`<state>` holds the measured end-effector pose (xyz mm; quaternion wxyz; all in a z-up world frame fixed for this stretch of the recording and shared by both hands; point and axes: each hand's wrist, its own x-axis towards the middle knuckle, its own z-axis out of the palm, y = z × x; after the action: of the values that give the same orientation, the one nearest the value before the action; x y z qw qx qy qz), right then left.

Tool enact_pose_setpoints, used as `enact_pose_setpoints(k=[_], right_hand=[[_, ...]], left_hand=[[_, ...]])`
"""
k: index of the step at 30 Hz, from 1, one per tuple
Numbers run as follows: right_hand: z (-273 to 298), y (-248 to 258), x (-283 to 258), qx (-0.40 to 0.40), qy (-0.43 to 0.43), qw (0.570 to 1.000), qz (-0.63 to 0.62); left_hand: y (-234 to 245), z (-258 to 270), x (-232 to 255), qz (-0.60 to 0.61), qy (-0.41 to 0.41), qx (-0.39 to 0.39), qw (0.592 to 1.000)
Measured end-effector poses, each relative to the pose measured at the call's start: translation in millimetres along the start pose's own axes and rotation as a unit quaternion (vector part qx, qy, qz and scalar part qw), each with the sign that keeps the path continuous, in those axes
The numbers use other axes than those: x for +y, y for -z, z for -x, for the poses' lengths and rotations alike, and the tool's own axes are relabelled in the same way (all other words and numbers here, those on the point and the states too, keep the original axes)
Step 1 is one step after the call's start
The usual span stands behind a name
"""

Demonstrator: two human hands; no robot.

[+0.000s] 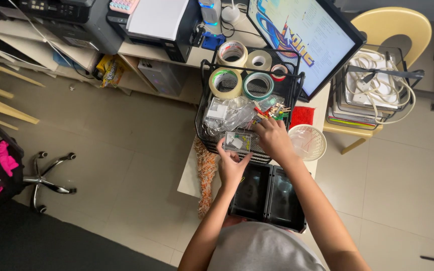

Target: The person cleans the inside of a black plastic container using a fluffy duster, then places the container on the desk. They proceed to sort through a wire basket filled with office supplies, picking up and organizing small items like clips and tape.

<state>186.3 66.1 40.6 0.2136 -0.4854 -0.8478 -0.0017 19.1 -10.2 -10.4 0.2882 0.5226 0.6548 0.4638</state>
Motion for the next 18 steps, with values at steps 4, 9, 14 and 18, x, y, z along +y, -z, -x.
enact_pose_setpoints(k=[4, 9, 14, 18], right_hand=[[0, 5, -5, -0.010, -0.024, 1.000, -0.009], [1, 2, -6, 0.015, 0.032, 0.999, -0.039], [0, -15, 5, 0.027, 0.028, 0.998, -0.047], [-2, -9, 7, 0.048, 0.013, 0.998, -0.038]], left_hand=[[-3, 1, 8, -0.023, 0.014, 0.009, 1.000], [-9, 8, 6, 0.004, -0.009, 0.041, 0.999], [-13, 22, -1, 0.049, -0.037, 0.052, 0.997], [-24, 22, -1, 0.052, -0.022, 0.037, 0.998]])
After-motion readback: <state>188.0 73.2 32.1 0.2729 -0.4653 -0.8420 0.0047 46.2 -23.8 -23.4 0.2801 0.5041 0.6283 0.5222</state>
